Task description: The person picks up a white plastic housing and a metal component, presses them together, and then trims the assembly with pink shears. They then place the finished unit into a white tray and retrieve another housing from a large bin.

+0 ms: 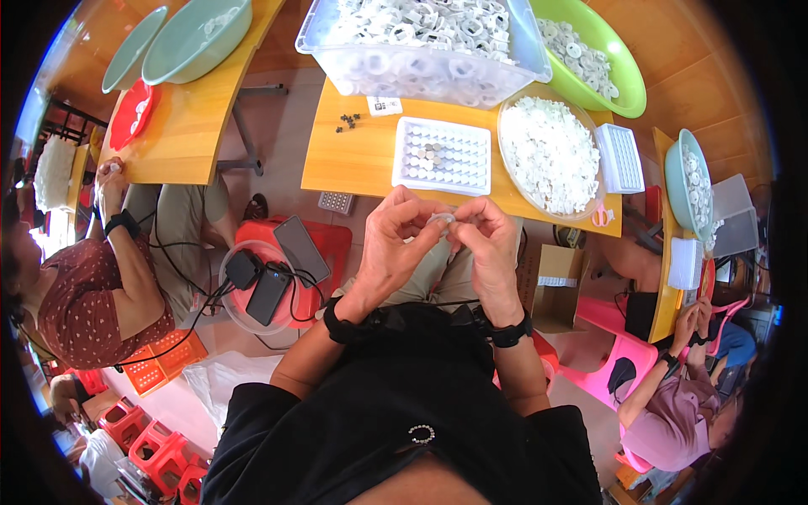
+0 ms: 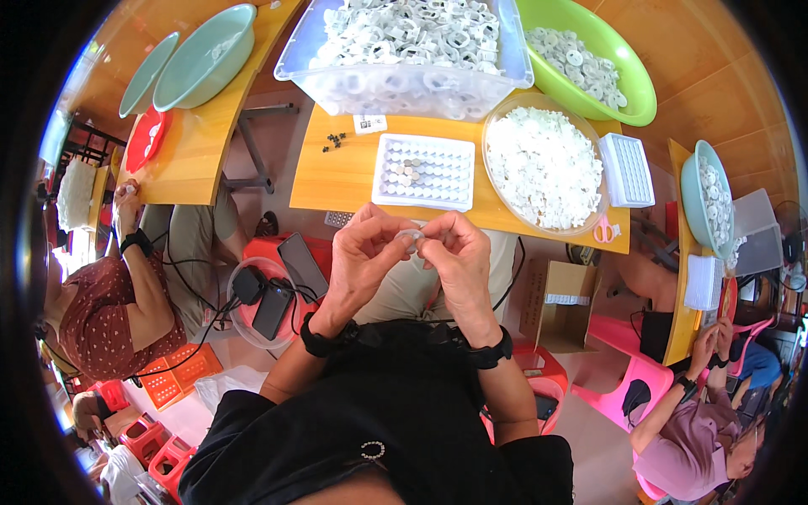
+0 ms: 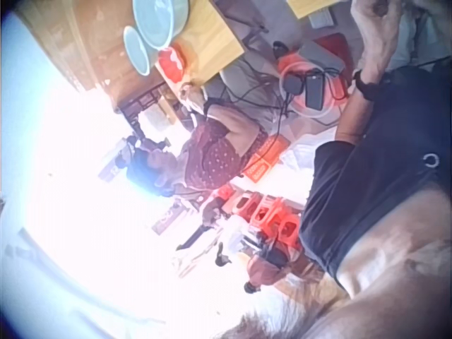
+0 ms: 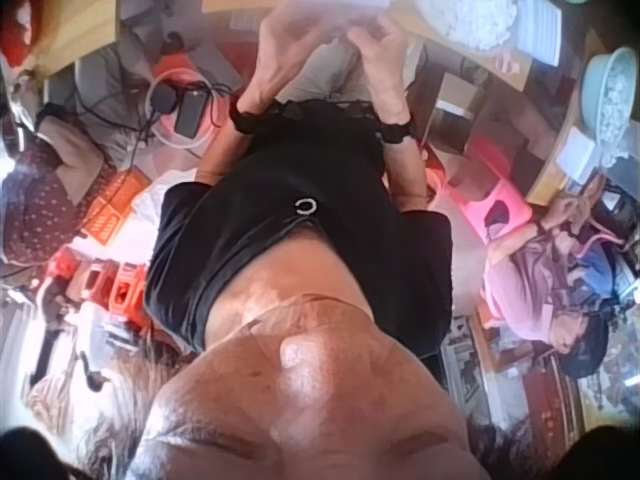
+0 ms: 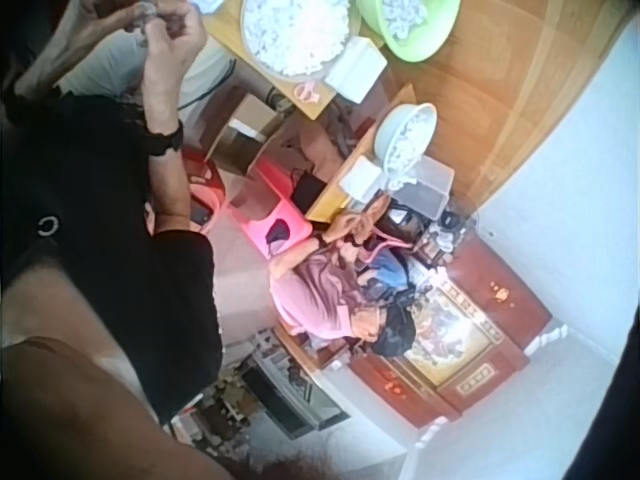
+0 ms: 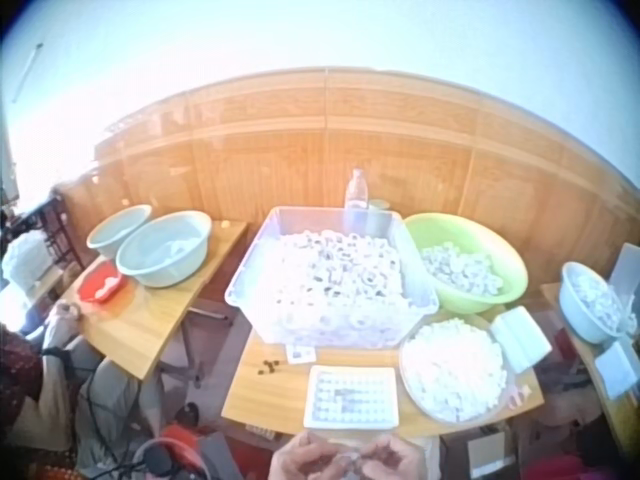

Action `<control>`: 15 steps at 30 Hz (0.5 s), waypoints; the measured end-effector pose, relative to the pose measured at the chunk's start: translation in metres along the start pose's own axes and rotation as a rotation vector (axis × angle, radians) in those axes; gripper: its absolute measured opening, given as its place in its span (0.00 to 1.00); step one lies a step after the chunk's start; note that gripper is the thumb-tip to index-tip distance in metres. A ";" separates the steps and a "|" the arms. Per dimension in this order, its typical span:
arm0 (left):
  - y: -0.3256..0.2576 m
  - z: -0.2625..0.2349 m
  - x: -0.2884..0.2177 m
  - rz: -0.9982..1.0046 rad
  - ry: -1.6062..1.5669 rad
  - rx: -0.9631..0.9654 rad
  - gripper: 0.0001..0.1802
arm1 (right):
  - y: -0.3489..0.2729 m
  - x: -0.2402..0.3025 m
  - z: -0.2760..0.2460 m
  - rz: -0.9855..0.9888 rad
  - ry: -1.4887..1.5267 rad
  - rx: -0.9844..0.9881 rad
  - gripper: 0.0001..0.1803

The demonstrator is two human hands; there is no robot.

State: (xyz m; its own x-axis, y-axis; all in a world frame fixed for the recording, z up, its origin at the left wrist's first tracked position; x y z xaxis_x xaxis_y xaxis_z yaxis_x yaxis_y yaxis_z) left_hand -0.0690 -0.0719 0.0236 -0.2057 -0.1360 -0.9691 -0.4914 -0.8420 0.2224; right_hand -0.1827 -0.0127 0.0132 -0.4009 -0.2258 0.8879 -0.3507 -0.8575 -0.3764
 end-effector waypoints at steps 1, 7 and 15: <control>0.000 0.000 -0.001 0.001 0.000 -0.001 0.07 | 0.001 -0.001 0.000 -0.001 -0.001 0.000 0.03; 0.002 -0.005 -0.003 0.041 0.003 -0.030 0.09 | 0.004 -0.007 0.006 0.013 0.136 0.038 0.04; -0.004 -0.004 0.008 -0.009 -0.012 -0.037 0.08 | -0.001 -0.009 0.003 -0.086 0.126 -0.042 0.05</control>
State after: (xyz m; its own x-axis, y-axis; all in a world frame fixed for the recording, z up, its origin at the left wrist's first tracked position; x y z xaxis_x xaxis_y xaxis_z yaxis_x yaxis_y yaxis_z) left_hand -0.0655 -0.0716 0.0145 -0.2118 -0.1220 -0.9697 -0.4619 -0.8619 0.2093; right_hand -0.1763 -0.0107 0.0064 -0.4701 -0.0906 0.8780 -0.4220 -0.8506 -0.3138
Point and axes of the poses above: each hand's wrist, its own y-axis towards the middle knuckle, its own z-axis out of the palm, x = y × z, the point moved 10 cm from there along y, towards the middle knuckle, and after that the axes turned 12 degrees about z, right-handed, at the moved point
